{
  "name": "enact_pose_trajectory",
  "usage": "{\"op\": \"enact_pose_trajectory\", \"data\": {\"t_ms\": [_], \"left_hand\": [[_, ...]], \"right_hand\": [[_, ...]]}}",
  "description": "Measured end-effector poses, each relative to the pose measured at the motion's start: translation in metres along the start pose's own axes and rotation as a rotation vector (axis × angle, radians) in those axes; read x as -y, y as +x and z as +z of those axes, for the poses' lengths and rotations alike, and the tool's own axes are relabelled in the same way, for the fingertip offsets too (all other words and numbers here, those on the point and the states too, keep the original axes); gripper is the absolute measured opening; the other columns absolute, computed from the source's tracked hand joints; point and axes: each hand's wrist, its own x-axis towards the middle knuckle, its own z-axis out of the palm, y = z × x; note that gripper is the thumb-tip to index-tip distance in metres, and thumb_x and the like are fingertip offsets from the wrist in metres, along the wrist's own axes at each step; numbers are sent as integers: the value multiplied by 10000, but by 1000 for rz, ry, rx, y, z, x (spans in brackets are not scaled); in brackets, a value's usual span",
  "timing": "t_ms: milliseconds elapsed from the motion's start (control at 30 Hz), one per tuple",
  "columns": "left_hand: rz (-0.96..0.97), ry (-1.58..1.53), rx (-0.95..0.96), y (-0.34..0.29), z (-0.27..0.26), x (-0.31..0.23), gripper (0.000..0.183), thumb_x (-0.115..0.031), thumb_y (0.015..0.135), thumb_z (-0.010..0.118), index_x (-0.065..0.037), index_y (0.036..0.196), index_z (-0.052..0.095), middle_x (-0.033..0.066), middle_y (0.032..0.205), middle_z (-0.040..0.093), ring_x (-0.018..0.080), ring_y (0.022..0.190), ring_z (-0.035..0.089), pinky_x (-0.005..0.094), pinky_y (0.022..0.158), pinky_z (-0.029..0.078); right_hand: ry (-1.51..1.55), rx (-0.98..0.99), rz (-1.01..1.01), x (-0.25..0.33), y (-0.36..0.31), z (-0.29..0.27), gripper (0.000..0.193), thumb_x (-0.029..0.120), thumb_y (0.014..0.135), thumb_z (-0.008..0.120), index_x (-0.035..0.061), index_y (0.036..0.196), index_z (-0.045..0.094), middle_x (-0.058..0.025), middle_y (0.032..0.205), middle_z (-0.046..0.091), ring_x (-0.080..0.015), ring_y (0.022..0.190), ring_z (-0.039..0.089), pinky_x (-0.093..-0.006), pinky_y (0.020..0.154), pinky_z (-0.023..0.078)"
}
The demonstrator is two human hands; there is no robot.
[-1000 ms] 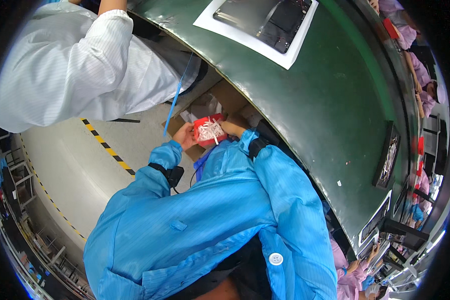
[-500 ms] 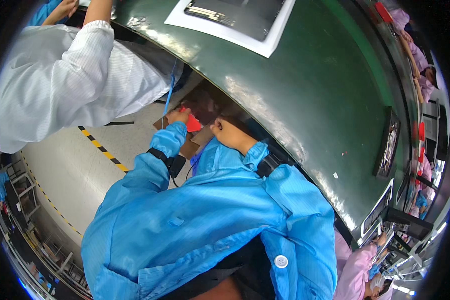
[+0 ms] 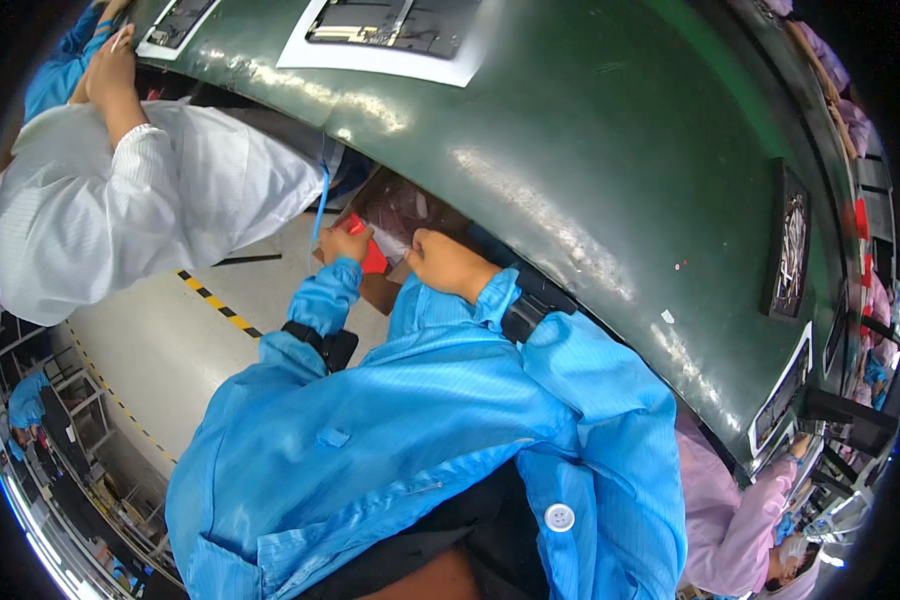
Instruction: The person assembles electronic tablets by installing internal cables and components into a tablet chassis, using tweezers to manipulate small screws and other parts from a component tray.
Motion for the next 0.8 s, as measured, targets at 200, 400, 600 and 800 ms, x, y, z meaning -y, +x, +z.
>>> {"op": "enact_pose_trajectory", "data": {"t_ms": [200,400,600,800], "left_hand": [[71,-191,71,26,44,50,812,-634,738,823,-111,1352,727,311,1356,649,437,1272,618,485,1114,481],[215,-878,517,-14,-49,0,451,-237,961,670,1,1343,694,89,1121,738,193,957,731,355,812,603],[598,-695,670,-61,-218,-9,440,-86,920,611,-22,1344,706,69,1231,589,194,1124,634,298,930,523],[1227,-606,617,-149,-344,-83,442,-159,920,654,-3,1331,702,129,1286,600,279,1255,567,375,1068,447]], "right_hand": [[-53,-17,-86,7,-7,-1,277,251,971,636,-24,981,671,-269,934,698,-466,917,682,-525,830,533],[-225,-22,-200,33,-53,-7,323,326,956,653,19,1028,723,-215,1030,717,-425,987,687,-518,882,532],[43,204,-359,102,-116,-38,323,302,944,702,33,1122,714,-180,1085,703,-368,1044,672,-479,900,535],[-164,-691,-475,154,-156,-84,536,254,908,777,46,1365,589,-159,1148,629,-354,977,684,-428,793,579]]}}
